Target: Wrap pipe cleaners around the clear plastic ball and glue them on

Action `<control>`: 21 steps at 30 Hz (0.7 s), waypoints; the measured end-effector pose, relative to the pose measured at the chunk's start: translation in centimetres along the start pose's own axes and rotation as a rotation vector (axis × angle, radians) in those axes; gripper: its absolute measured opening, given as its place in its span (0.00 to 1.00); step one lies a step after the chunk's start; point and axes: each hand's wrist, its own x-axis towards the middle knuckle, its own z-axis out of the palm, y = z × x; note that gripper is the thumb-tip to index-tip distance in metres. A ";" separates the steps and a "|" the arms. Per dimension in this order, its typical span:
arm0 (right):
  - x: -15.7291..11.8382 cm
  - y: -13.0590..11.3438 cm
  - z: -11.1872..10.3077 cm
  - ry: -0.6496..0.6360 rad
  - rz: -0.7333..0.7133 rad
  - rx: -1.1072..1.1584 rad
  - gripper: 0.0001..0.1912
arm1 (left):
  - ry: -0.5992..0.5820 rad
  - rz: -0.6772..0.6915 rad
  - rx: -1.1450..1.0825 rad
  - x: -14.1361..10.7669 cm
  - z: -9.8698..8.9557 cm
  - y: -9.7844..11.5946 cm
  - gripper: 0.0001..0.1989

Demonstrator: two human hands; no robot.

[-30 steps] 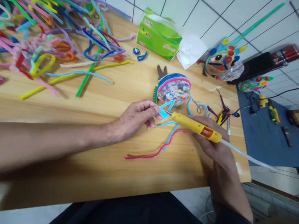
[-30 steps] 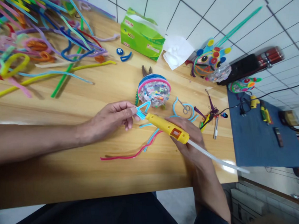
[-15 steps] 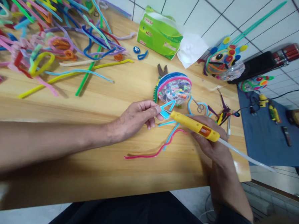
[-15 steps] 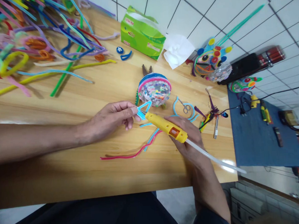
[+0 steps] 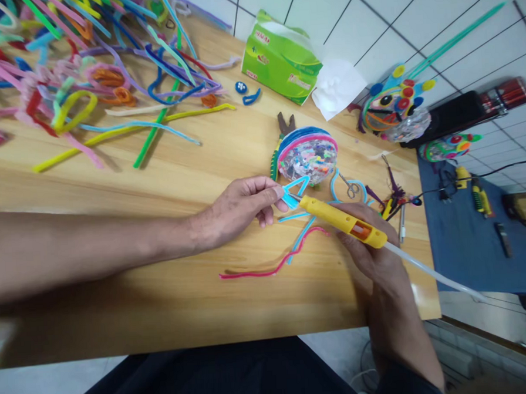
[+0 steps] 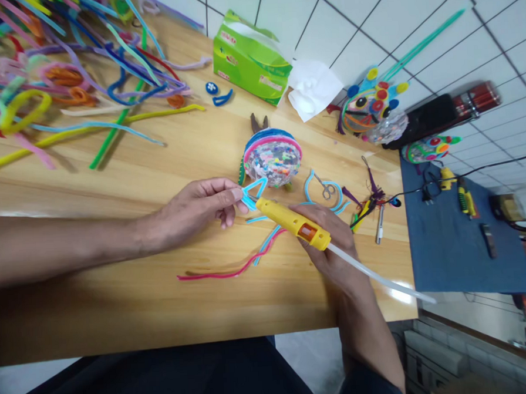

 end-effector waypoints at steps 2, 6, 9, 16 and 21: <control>0.0 0.0 0.0 0.000 0.003 -0.003 0.24 | 0.007 -0.003 -0.001 0.0 0.0 0.0 0.09; -0.1 0.1 0.0 -0.001 0.003 -0.005 0.23 | 0.008 -0.003 0.009 0.0 0.0 0.0 0.09; 0.0 0.1 0.0 0.006 0.004 0.000 0.24 | 0.010 -0.001 0.025 -0.1 0.0 0.0 0.10; 0.1 0.0 -0.1 -0.001 -0.002 0.005 0.25 | 0.002 0.000 0.033 -0.1 -0.1 -0.1 0.11; 0.2 -0.2 0.0 -0.009 0.002 0.005 0.24 | -0.004 0.006 0.053 -0.1 0.0 -0.1 0.11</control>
